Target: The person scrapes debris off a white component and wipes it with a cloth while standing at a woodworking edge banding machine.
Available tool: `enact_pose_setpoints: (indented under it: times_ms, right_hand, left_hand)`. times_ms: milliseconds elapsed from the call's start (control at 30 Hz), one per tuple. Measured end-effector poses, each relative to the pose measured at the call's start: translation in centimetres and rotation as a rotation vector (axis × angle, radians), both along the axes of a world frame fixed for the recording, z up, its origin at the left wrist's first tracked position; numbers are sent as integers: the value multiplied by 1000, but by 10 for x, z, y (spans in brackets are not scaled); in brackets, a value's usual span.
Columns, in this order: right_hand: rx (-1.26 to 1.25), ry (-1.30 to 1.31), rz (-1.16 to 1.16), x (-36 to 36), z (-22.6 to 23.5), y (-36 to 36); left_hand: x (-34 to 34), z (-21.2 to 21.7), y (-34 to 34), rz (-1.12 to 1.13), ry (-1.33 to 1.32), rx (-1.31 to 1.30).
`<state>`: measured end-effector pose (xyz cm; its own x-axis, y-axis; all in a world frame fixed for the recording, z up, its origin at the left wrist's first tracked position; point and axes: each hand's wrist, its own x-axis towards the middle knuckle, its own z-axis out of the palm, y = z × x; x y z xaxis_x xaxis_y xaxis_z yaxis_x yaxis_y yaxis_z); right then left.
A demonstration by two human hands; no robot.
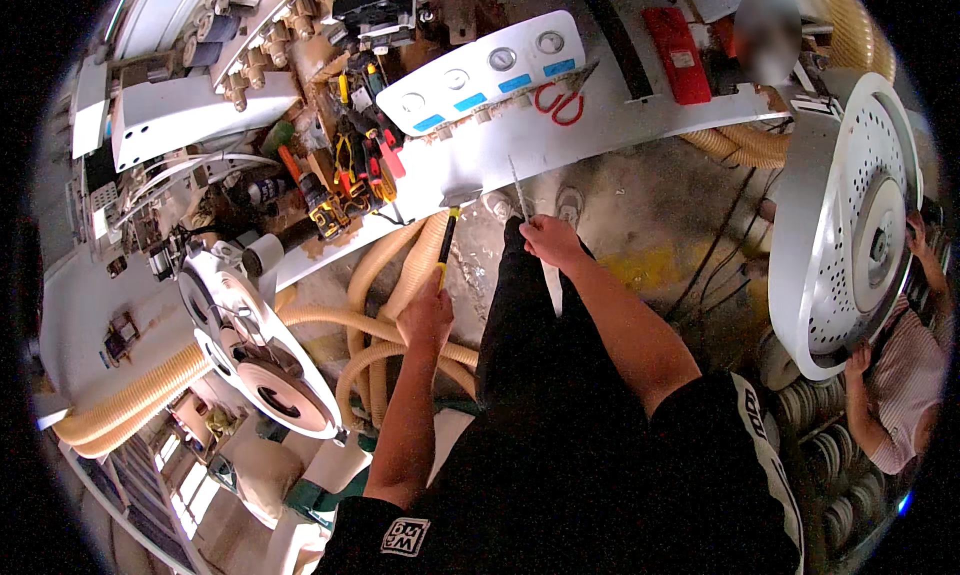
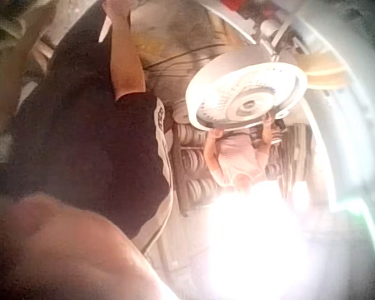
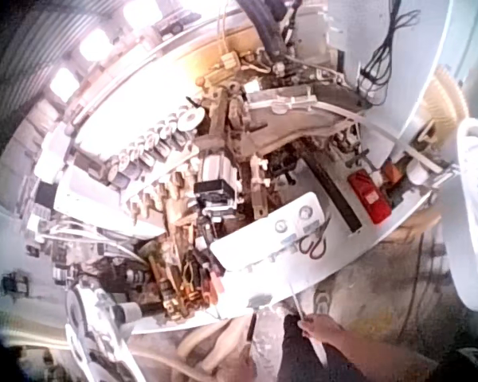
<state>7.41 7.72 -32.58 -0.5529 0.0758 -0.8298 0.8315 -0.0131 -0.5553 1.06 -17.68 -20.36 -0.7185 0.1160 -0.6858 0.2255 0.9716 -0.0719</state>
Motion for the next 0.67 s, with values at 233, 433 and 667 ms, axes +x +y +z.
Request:
enact_pose_setpoints:
  times_ms: [233, 433, 667]
  right_hand:
    - [-180, -45, -291, -25, -37, -32]
    - [101, -35, -165, -46, -20, -55]
    - [84, -69, -216, -55, -23, -60]
  left_hand:
    - [-6, 36, -27, 156, 106, 208]
    - [-35, 61, 32, 87, 95, 351]
    - [-46, 117, 69, -165, -144, 106]
